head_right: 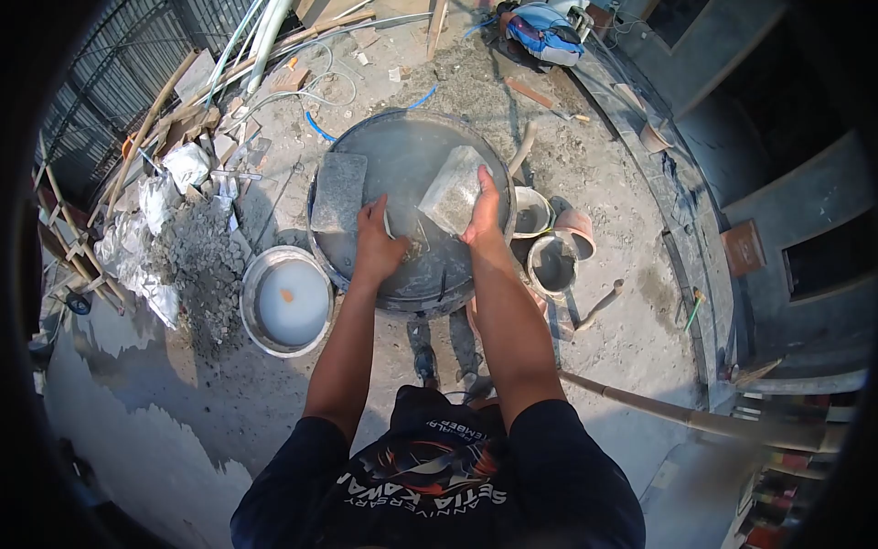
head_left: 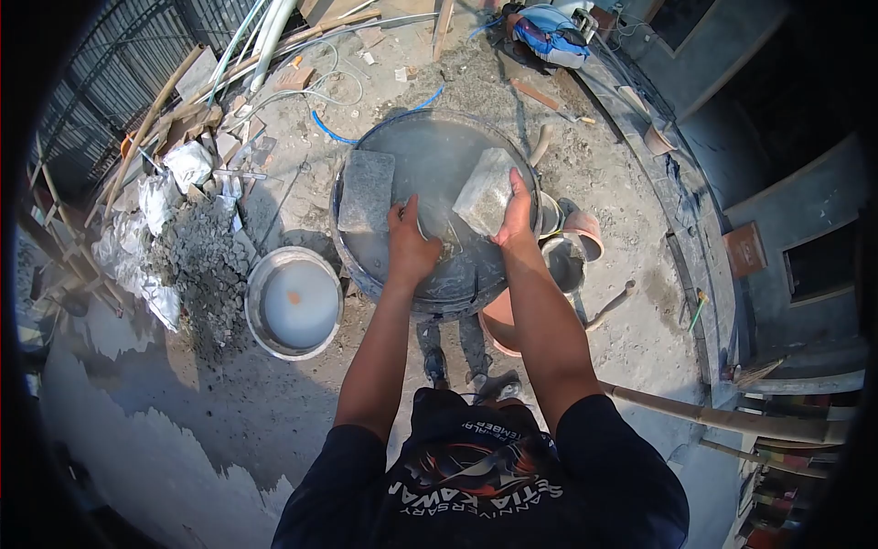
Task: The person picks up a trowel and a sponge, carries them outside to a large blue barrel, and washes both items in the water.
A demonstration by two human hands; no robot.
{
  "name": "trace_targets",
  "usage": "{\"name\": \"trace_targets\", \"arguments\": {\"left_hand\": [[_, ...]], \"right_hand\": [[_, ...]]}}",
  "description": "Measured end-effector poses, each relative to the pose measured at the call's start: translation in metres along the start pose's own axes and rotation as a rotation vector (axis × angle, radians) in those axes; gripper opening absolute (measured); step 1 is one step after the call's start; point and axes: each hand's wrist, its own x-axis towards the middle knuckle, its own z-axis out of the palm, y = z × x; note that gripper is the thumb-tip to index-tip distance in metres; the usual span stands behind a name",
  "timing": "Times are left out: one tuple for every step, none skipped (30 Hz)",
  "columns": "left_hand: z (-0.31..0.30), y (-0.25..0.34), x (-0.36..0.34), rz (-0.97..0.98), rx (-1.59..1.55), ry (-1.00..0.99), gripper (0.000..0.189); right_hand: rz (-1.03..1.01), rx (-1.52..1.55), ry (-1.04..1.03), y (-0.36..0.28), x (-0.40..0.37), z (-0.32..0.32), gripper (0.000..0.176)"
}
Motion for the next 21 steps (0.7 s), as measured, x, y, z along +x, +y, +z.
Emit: {"name": "trace_targets", "arguments": {"left_hand": [[0.000,0.003,0.003,-0.006,0.002,-0.007,0.080],[0.001,0.005,0.005,-0.034,-0.011,0.005,0.079],[0.003,0.007,0.008,-0.063,-0.024,0.019,0.079],[0.005,0.006,0.010,-0.070,-0.023,0.020,0.079],[0.010,0.005,0.013,-0.048,-0.054,0.051,0.080],[0.014,0.003,0.014,-0.024,-0.084,0.083,0.082],[0.022,-0.004,0.015,-0.027,-0.083,0.087,0.082],[0.031,-0.010,0.016,0.097,-0.133,0.126,0.086],[0.038,-0.018,0.016,0.220,-0.182,0.162,0.091],[0.034,-0.014,0.013,0.215,-0.182,0.164,0.091],[0.025,-0.004,0.009,0.163,-0.220,0.051,0.090],[0.020,0.003,0.006,0.109,-0.256,-0.059,0.089],[0.020,0.003,0.005,0.100,-0.255,-0.051,0.089],[0.020,0.004,0.005,0.237,-0.135,-0.062,0.088],[0.020,0.004,0.004,0.372,-0.012,-0.075,0.087],[0.020,0.005,0.004,0.363,-0.011,-0.071,0.087],[0.020,0.006,0.005,0.333,0.013,-0.105,0.082],[0.020,0.007,0.006,0.303,0.035,-0.139,0.078],[0.020,0.011,0.006,0.295,0.034,-0.134,0.078],[0.019,0.014,0.008,0.212,0.065,-0.210,0.072],[0.017,0.017,0.011,0.132,0.096,-0.284,0.067]], "right_hand": [[0.010,-0.002,-0.043,0.000,-0.002,0.000,0.062],[0.016,0.000,-0.037,0.001,-0.004,0.000,0.062],[0.052,-0.018,-0.066,0.002,-0.006,0.001,0.062],[0.089,-0.038,-0.098,0.003,-0.007,0.002,0.061],[0.125,-0.058,-0.131,0.005,-0.008,0.003,0.061],[0.132,-0.060,-0.132,0.008,-0.009,0.004,0.061],[0.123,-0.065,-0.131,0.011,-0.009,0.004,0.060],[0.112,-0.069,-0.129,0.012,-0.008,0.003,0.059],[0.116,-0.070,-0.129,0.013,-0.007,0.001,0.059],[0.103,-0.052,-0.160,0.015,-0.005,-0.001,0.058],[0.091,-0.034,-0.191,0.016,-0.004,-0.002,0.058],[0.101,-0.038,-0.192,0.015,-0.004,-0.004,0.058],[0.135,-0.067,-0.201,0.012,-0.005,-0.003,0.057],[0.169,-0.096,-0.212,0.010,-0.005,-0.001,0.057],[0.178,-0.099,-0.215,0.009,-0.006,0.000,0.057],[0.154,-0.121,-0.185,0.009,-0.008,0.000,0.056],[0.128,-0.145,-0.155,0.009,-0.009,0.000,0.056],[0.134,-0.150,-0.157,0.009,-0.009,0.001,0.056],[0.144,-0.141,-0.165,0.009,-0.008,0.000,0.055],[0.153,-0.132,-0.176,0.009,-0.008,0.001,0.055],[0.156,-0.137,-0.182,0.010,-0.005,0.001,0.055]]}}
